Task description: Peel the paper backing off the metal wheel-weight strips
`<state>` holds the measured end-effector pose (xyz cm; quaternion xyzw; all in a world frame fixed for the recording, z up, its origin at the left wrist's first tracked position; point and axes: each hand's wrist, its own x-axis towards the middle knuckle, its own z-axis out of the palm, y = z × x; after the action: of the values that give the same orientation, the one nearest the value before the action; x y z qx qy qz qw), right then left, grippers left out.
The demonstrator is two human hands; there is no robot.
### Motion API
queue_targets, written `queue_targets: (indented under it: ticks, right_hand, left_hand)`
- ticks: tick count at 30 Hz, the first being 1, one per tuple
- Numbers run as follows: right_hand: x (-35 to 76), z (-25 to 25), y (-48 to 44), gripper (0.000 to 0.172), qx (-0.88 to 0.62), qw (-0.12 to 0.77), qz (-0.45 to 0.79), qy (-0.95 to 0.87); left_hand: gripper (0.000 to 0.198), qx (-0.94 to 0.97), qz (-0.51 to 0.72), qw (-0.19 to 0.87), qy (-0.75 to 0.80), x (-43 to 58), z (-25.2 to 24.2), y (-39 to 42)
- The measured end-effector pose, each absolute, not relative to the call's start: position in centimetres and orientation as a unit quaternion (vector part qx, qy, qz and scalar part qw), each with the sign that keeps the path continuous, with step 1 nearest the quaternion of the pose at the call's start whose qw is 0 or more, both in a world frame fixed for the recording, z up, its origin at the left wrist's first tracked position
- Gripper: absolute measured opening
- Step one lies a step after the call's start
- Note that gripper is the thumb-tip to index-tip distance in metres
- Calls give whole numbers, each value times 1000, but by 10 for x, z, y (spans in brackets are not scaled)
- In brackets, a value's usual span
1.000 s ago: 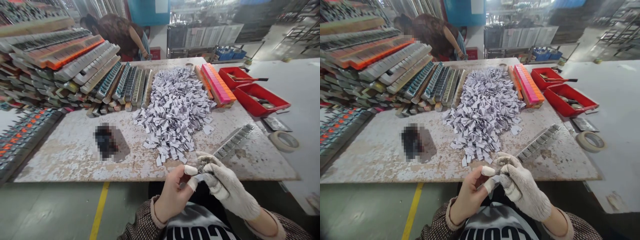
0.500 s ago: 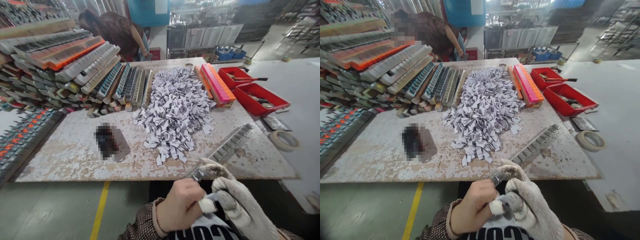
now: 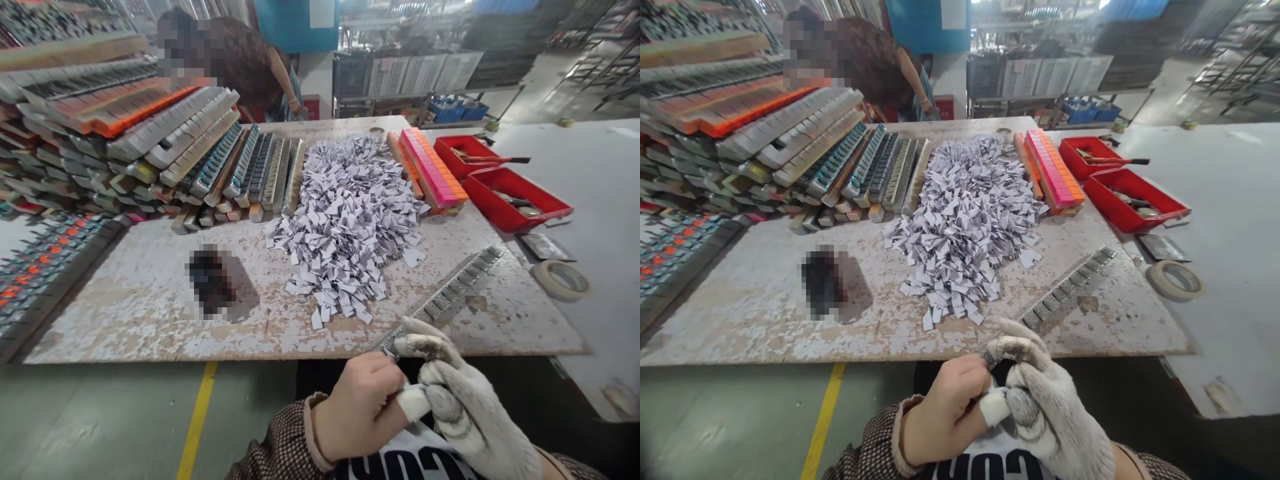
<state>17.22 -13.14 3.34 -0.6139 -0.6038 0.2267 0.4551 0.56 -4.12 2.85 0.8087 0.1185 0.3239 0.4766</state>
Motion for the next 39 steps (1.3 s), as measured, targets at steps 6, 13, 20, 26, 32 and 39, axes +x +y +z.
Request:
queue_targets:
  ticks: [6, 13, 20, 26, 32, 39]
  right_hand:
    - [189, 19, -136, 23, -627, 456, 225, -590]
    - [230, 10, -116, 12, -677, 428, 38, -598]
    - [226, 2, -105, 7, -624, 246, -134, -730]
    - [222, 6, -92, 8, -605, 193, -120, -763]
    - [229, -2, -88, 9, -601, 182, -89, -773]
    - [237, 5, -97, 8, -611, 226, -53, -757]
  left_hand:
    - [41, 825, 318, 447, 136, 8, 20, -41]
    - [29, 865, 250, 105, 422, -18, -3, 30]
    - [18, 831, 229, 207, 462, -23, -24, 56]
    - [19, 763, 289, 326, 477, -24, -25, 54]
    - [25, 601, 380, 561, 425, -23, -23, 41]
    - [30, 474, 374, 711, 361, -14, -8, 5]
